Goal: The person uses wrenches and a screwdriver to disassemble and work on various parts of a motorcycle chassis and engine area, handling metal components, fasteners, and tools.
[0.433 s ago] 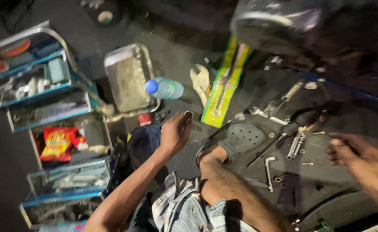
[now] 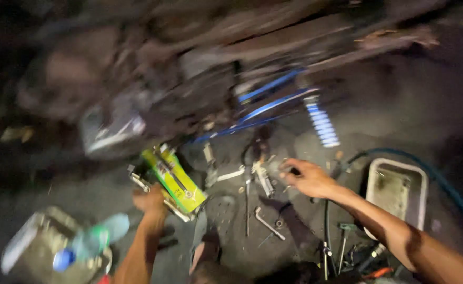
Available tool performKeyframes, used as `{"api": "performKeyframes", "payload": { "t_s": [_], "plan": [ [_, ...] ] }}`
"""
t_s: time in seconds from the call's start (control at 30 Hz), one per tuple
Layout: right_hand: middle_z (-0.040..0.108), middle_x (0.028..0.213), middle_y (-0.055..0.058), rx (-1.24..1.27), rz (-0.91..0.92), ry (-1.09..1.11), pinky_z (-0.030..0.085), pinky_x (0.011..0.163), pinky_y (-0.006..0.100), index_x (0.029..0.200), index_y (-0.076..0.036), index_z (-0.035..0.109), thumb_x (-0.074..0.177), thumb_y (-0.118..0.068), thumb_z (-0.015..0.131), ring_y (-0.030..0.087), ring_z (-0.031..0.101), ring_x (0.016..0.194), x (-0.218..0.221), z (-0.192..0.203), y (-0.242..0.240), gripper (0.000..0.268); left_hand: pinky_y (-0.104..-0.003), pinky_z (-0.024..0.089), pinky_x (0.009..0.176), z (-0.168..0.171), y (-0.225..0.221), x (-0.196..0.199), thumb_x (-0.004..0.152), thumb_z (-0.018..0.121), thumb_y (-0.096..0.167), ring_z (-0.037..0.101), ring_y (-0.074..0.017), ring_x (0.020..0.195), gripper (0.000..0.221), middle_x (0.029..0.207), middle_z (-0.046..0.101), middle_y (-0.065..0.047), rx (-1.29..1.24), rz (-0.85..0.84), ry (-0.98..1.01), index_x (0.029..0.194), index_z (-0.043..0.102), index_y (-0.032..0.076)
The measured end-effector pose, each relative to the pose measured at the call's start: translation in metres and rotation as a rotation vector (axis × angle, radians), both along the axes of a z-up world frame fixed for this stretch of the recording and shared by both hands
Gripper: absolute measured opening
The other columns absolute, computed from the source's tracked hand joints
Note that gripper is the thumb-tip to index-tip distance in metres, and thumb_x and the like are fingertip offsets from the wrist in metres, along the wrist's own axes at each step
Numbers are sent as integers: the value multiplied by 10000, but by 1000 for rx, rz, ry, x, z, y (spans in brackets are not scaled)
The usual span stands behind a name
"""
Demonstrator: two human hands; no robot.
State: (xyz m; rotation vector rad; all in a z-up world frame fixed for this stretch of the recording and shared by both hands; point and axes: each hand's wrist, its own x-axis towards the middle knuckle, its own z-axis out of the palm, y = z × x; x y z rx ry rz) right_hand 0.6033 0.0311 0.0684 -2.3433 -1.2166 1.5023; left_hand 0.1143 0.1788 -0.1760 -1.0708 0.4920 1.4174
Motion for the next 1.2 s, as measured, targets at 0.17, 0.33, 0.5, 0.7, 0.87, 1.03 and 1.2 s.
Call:
{"api": "performKeyframes", "payload": {
  "t_s": [0.17,0.33,0.5,0.7,0.87,1.03,1.2],
  "plan": [
    [778,1376,44,-32,71,15,575,966,398,1328,-343,716,1028,-474,626,232,753,1175,15,14,-3,340,-358,548,1061,-7,-34,16,967,705,-27,622,-197,1252,508,1457,640,-10,121,-655,1510,1343,568,287],
    [513,1649,55,-257,62,108,594,1104,512,1588,-347,486,1112,-401,550,293,642,1363,-8,91,13,483,-378,580,904,176,-64,54,1054,697,359,723,-254,1212,497,1320,764,-119,262,-703,1222,1495,612,147],
    [779,1224,30,-141,82,357,600,1114,402,1553,-244,591,955,-245,815,202,772,1165,-34,101,2,639,-458,616,875,257,-113,72,800,842,228,785,-373,953,601,1178,806,-229,213,-1465,1955,1354,711,36],
    [471,1647,118,239,454,517,436,1230,523,1651,-170,367,582,-883,679,325,528,1456,-58,109,-23,1322,-417,647,941,316,-113,213,834,819,273,832,-252,1064,367,1123,895,-102,1165,-1317,1474,1143,871,83],
    [689,1500,103,647,-391,75,612,1072,374,1544,-110,488,553,-522,1063,225,733,1283,-37,65,-74,1218,-375,629,935,297,-129,318,1025,700,281,746,-205,1097,321,1175,782,-80,1346,-1100,1335,1269,728,75],
    [458,1501,194,785,-374,-214,493,1175,459,1643,-20,224,540,-466,1050,323,565,1369,-29,14,-125,1448,-430,555,1057,341,-119,373,1069,584,404,669,-256,1219,391,1261,691,-87,1638,-1158,1311,1244,737,90],
    [451,1499,223,506,-597,-384,491,1154,507,1612,-4,251,528,-407,1030,393,505,1458,-19,25,-108,1395,-368,570,1041,319,-113,407,1029,586,290,721,-199,1175,416,1358,755,-56,1768,-1391,1160,1402,668,124]
  ]
}}
